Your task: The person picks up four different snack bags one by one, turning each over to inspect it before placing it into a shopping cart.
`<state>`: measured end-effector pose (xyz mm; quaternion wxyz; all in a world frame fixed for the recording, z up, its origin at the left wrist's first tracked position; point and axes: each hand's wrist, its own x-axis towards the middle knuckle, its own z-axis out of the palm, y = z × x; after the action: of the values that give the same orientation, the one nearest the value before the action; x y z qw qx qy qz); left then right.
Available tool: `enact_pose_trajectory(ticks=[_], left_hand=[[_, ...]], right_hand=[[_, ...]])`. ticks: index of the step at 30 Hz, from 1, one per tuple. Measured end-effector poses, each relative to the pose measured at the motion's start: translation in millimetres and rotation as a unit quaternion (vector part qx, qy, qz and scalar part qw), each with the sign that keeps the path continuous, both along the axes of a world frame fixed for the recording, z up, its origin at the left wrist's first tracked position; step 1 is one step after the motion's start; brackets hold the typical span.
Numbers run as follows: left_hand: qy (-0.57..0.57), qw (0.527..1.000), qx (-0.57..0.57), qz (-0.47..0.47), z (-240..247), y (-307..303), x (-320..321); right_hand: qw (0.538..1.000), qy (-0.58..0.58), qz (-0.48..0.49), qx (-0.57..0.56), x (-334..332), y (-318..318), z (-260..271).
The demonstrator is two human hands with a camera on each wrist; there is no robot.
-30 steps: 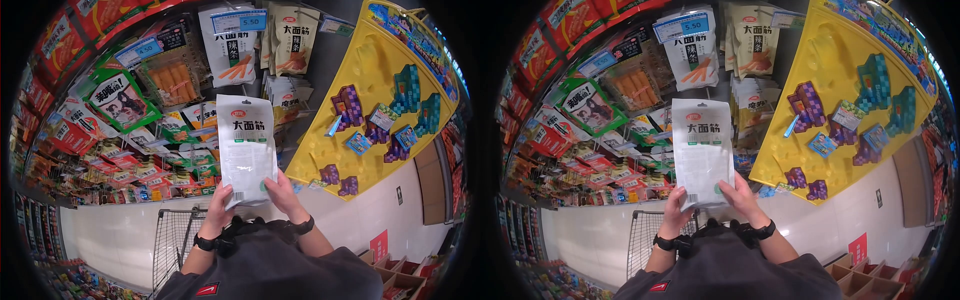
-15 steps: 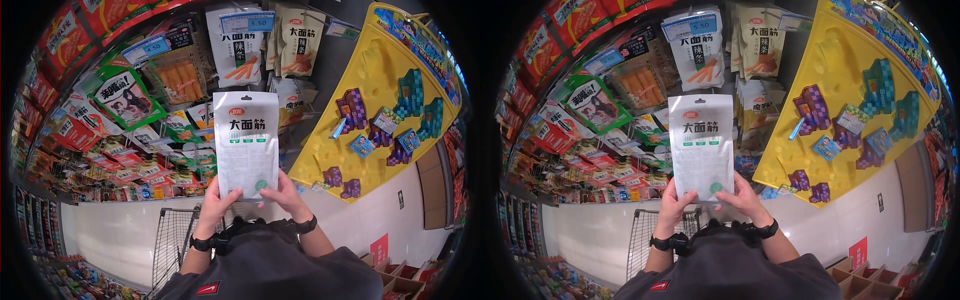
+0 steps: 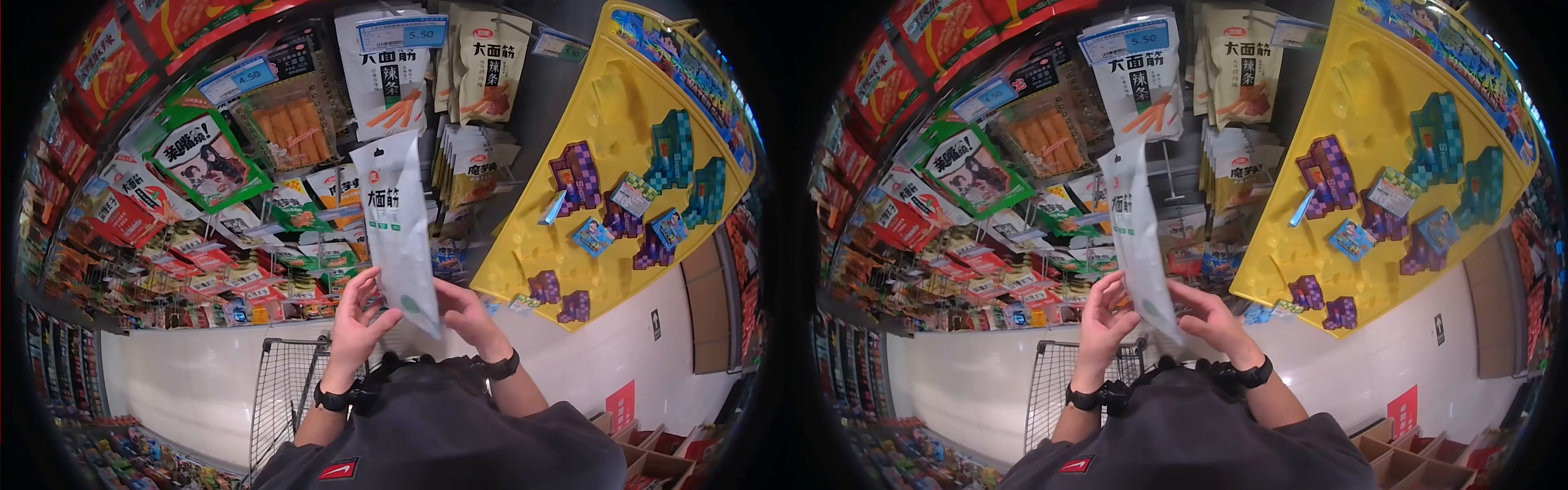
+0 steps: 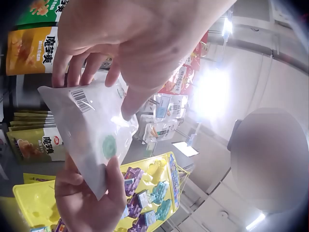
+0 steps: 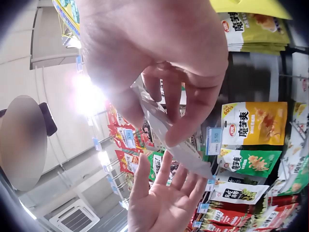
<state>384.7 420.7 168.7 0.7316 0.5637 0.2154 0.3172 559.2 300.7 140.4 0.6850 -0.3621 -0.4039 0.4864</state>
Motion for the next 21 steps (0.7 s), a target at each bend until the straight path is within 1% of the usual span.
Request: enact_pose_trajectory(ticks=[1,2,3,4,5,6,7,8,9,10,11,12,13,14,15,17,18,19,21], left_hand=[[-0.029,0.999,-0.014,-0.027,-0.5,-1.0,0.3],[-0.058,0.996,-0.028,-0.055,-0.9,-2.2,0.5],[-0.058,0.996,-0.028,-0.056,1.1,-4.9,0.4],[-0.100,0.987,-0.090,-0.082,5.0,-9.4,-0.2],[-0.141,0.972,-0.153,-0.108,6.4,-13.7,-1.0],[-0.101,0.982,-0.122,-0.101,2.1,-16.9,-2.0],[-0.100,0.982,-0.122,-0.102,-8.8,-17.3,-3.7],[-0.089,0.979,-0.146,-0.114,-23.2,-16.1,-4.5],[-0.078,0.974,-0.171,-0.125,-21.5,-15.7,-3.5],[-0.055,0.982,-0.133,-0.124,-18.1,-15.9,-2.5],[-0.056,0.982,-0.133,-0.123,-12.0,-15.3,-1.9],[-0.046,0.987,-0.084,-0.128,2.3,-15.5,-0.3],[-0.036,0.990,-0.034,-0.132,9.1,-15.6,0.4],[-0.020,0.995,0.047,-0.087,-10.4,-8.6,0.0],[-0.021,0.995,0.047,-0.086,-9.2,-8.1,-0.5],[0.013,1.000,0.001,-0.019,-4.7,-6.2,-0.9],[-0.020,0.999,-0.045,-0.002,-3.3,-3.2,-2.1],[-0.019,0.999,-0.045,-0.002,-2.5,-1.3,-3.4],[-0.049,0.992,-0.117,0.000,-1.8,2.4,-5.8]], right_hand=[[1.000,0.000,-0.001,0.000,-0.4,0.4,-0.5],[0.999,0.031,0.027,-0.006,-0.8,1.0,0.8],[0.996,0.062,0.056,-0.011,-1.9,1.9,3.2],[0.998,0.055,0.013,-0.033,-5.7,1.9,7.1],[0.998,0.056,0.012,-0.032,-8.4,6.1,7.2],[0.998,-0.004,-0.058,-0.033,-11.2,11.4,6.6],[0.989,-0.064,-0.128,-0.034,-12.4,14.6,5.1],[0.982,-0.095,-0.155,-0.053,-13.4,14.4,1.7],[0.982,-0.095,-0.154,-0.053,-14.5,13.8,3.6],[0.992,0.014,-0.092,-0.085,-15.4,12.4,7.2],[0.985,0.121,-0.029,-0.116,-15.2,11.5,9.2],[0.985,0.121,-0.029,-0.117,-15.3,10.0,8.0],[0.979,0.151,-0.017,-0.135,-15.5,8.1,5.2],[0.971,0.180,-0.006,-0.154,-14.2,7.3,2.3],[0.972,0.179,-0.005,-0.154,-9.0,6.3,-4.5],[0.980,0.124,-0.023,-0.155,1.9,4.9,-19.2],[0.980,0.137,-0.064,-0.130,-0.2,7.8,-14.6],[0.980,0.137,-0.064,-0.129,-1.3,9.0,-8.2],[0.975,0.129,-0.136,-0.117,-2.3,9.4,7.7]])
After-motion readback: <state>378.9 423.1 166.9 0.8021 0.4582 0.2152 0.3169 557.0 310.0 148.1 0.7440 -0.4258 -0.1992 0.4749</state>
